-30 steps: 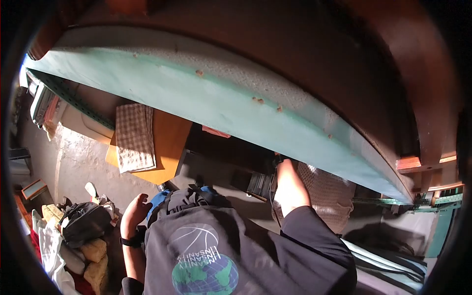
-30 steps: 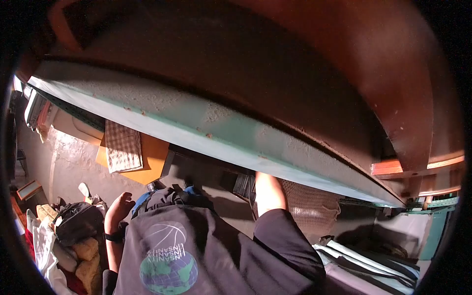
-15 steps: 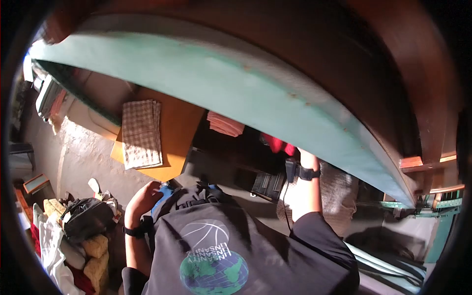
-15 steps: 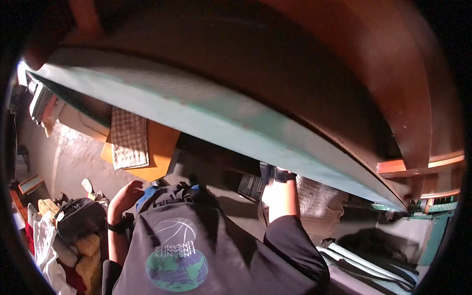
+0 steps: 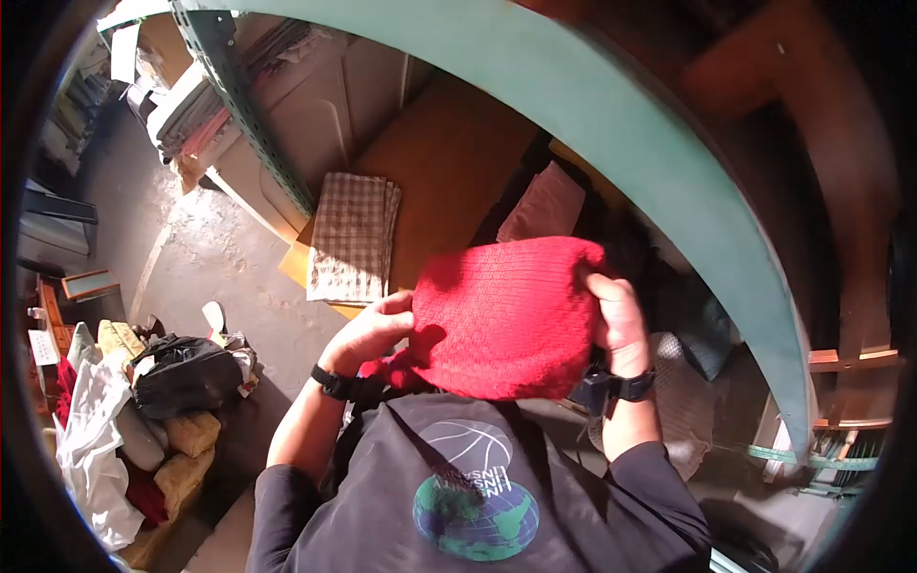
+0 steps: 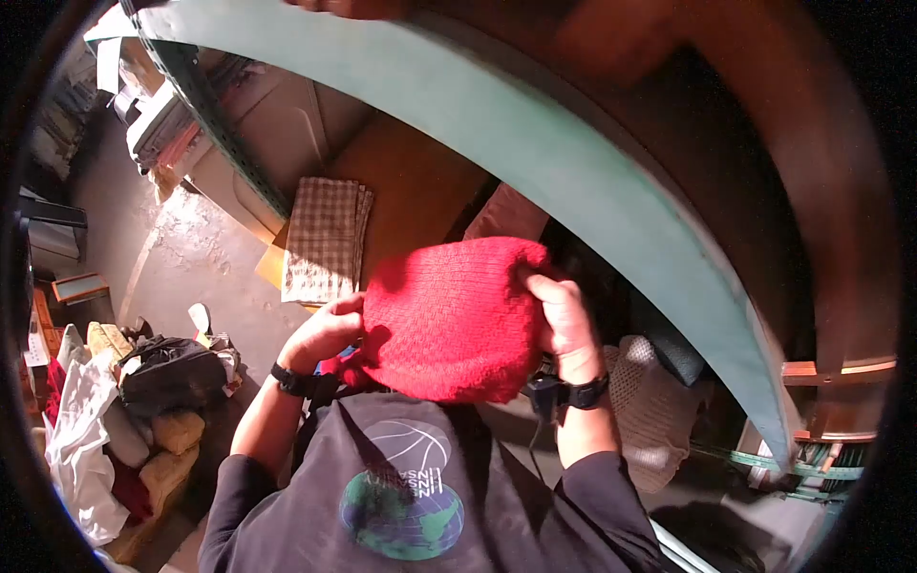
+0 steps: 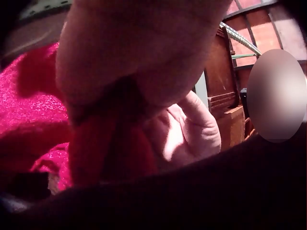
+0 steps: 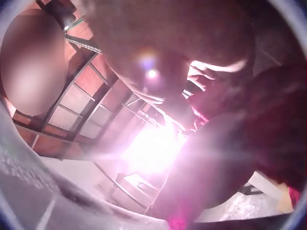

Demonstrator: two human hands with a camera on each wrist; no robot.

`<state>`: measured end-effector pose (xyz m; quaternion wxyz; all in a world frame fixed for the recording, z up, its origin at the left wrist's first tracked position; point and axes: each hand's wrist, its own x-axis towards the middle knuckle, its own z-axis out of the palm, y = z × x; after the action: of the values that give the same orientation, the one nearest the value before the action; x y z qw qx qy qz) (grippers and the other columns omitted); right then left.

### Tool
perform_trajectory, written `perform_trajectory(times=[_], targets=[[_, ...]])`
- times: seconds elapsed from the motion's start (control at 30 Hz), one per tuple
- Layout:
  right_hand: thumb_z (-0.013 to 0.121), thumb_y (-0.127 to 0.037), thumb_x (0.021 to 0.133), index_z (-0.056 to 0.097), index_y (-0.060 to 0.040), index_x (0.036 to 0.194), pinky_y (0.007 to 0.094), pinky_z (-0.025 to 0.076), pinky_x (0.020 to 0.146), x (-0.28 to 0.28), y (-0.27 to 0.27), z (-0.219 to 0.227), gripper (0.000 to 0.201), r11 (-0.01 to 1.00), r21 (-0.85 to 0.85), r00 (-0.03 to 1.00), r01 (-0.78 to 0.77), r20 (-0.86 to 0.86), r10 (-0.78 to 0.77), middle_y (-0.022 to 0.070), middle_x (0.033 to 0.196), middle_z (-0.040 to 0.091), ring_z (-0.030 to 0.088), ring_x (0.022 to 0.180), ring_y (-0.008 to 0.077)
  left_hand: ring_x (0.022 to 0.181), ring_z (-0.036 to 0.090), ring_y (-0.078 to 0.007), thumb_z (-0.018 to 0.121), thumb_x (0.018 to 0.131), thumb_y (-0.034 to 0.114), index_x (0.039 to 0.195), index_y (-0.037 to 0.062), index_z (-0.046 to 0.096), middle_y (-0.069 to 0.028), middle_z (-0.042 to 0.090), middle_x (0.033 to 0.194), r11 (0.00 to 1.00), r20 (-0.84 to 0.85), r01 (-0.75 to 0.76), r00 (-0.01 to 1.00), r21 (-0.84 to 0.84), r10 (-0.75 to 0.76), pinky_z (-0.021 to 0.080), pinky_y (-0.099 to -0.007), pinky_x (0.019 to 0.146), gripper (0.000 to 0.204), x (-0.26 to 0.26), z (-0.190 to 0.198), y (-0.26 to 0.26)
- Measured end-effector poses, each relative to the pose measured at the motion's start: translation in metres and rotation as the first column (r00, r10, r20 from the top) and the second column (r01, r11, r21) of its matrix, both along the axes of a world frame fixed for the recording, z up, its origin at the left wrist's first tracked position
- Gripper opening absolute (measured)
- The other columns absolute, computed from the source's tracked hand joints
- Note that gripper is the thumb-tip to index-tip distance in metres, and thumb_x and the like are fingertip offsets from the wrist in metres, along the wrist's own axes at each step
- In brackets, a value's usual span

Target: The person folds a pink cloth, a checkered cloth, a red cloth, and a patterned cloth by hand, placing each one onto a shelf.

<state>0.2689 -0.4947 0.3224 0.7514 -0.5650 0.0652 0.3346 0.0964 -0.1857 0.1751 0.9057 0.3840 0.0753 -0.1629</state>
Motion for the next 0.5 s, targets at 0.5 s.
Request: perform_trajectory(times=[0.5], targets=[[0.075, -0.009, 0.093, 0.063, 0.0037, 0.124, 0.0310, 0.055, 0.090, -0.107, 0.217, -0.002, 0.036, 0.945, -0.316, 0.837, -0.082, 0.493, 0.237, 0.0097, 0.111, 0.073, 0.069, 0.100, 0.0155, 0.143, 0.041, -0.0242, 0.094, 0.073, 0.040, 0.156, 0.0014, 0.031, -0.0158, 0.047, 0.152, 0.890, 0.193, 0.094, 0.961, 0.447, -0.198, 0.035, -0.0405, 0.118, 0.111, -0.029, 0.090, 0.080]])
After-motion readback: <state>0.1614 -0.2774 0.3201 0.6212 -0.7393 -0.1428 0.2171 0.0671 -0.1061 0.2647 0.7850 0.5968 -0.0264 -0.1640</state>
